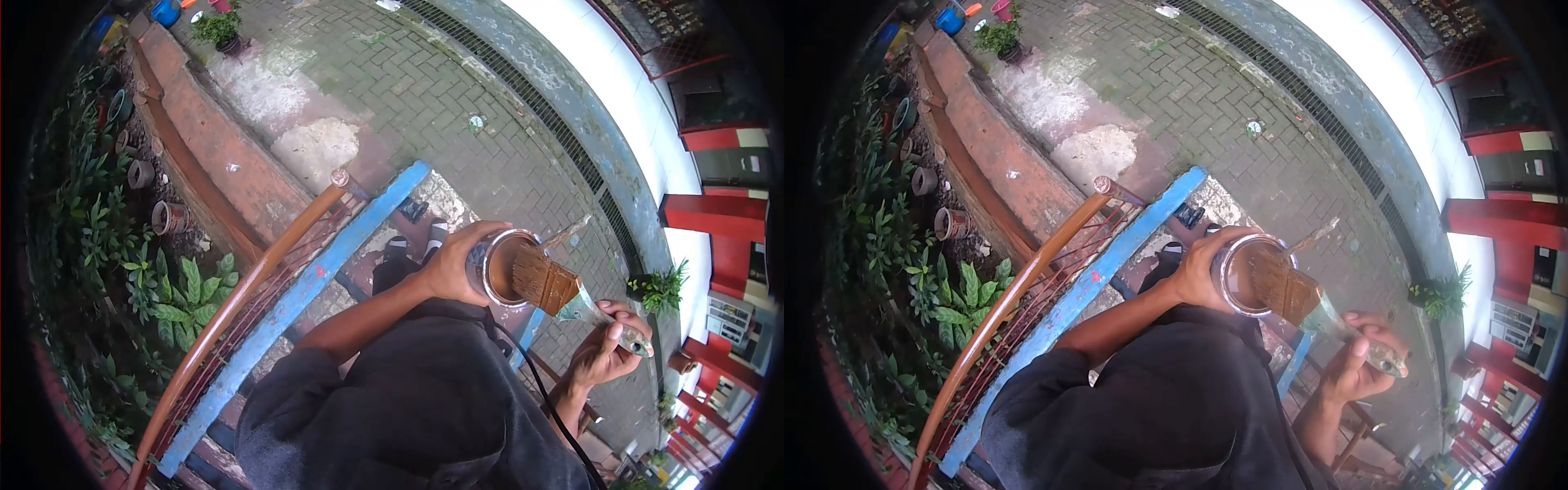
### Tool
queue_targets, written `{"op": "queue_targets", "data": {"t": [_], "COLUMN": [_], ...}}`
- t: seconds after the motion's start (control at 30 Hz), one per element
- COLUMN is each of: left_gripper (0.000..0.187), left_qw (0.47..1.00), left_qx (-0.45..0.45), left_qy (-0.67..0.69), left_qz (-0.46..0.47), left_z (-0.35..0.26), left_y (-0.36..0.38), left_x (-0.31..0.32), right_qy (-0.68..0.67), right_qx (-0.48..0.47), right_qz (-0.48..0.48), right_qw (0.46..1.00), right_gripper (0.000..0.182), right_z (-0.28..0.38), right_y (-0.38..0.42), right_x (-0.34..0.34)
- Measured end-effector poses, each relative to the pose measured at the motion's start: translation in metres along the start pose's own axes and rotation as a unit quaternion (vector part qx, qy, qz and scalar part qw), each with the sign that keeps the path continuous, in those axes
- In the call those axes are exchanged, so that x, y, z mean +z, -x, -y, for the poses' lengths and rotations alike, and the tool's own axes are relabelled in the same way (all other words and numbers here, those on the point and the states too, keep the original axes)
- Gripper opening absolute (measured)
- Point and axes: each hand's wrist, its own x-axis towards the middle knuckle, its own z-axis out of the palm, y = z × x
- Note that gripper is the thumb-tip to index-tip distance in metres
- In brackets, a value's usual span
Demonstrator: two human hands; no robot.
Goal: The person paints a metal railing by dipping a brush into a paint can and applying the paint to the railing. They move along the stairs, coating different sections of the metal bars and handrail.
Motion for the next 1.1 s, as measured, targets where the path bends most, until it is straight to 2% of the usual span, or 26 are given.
{"op": "queue_targets", "data": {"t": [0.23,0.3,0.5,0.57,0.63,0.67,0.87,0.93,1.0,1.1], "left_gripper": [0.119,0.116,0.108,0.11,0.111,0.119,0.118,0.118,0.117,0.115], "left_qw": [0.998,0.998,0.997,0.998,0.996,0.996,0.997,0.997,0.998,0.997], "left_qx": [-0.006,-0.007,0.026,-0.006,-0.038,-0.042,-0.024,-0.007,-0.002,-0.02], "left_qy": [-0.008,-0.004,0.019,0.016,0.046,0.042,0.045,0.031,0.033,0.036], "left_qz": [0.062,0.069,0.068,0.054,0.061,0.073,0.06,0.065,0.062,0.071], "left_z": [0.07,0.095,0.227,0.26,0.276,0.284,0.3,0.304,0.312,0.331], "left_y": [-0.047,-0.059,-0.09,-0.098,-0.107,-0.115,-0.174,-0.196,-0.214,-0.237], "left_x": [0.042,0.062,0.15,0.182,0.206,0.217,0.268,0.277,0.284,0.292], "right_qy": [0.003,-0.008,-0.02,-0.018,-0.025,-0.033,-0.056,-0.112,-0.123,-0.24], "right_qx": [-0.006,-0.017,-0.005,0.002,-0.015,-0.013,0.027,0.073,0.094,0.166], "right_qz": [-0.084,-0.133,-0.143,-0.16,-0.171,-0.18,-0.212,-0.25,-0.242,-0.23], "right_qw": [0.996,0.991,0.99,0.987,0.985,0.983,0.975,0.959,0.958,0.928], "right_gripper": [0.03,0.029,0.027,0.026,0.023,0.022,0.022,0.025,0.026,0.027], "right_z": [-0.078,-0.116,-0.269,-0.302,-0.315,-0.323,-0.35,-0.362,-0.377,-0.406], "right_y": [-0.005,-0.006,-0.017,-0.029,-0.044,-0.051,-0.112,-0.131,-0.148,-0.171], "right_x": [-0.029,-0.041,-0.085,-0.1,-0.109,-0.116,-0.15,-0.159,-0.17,-0.173]}}
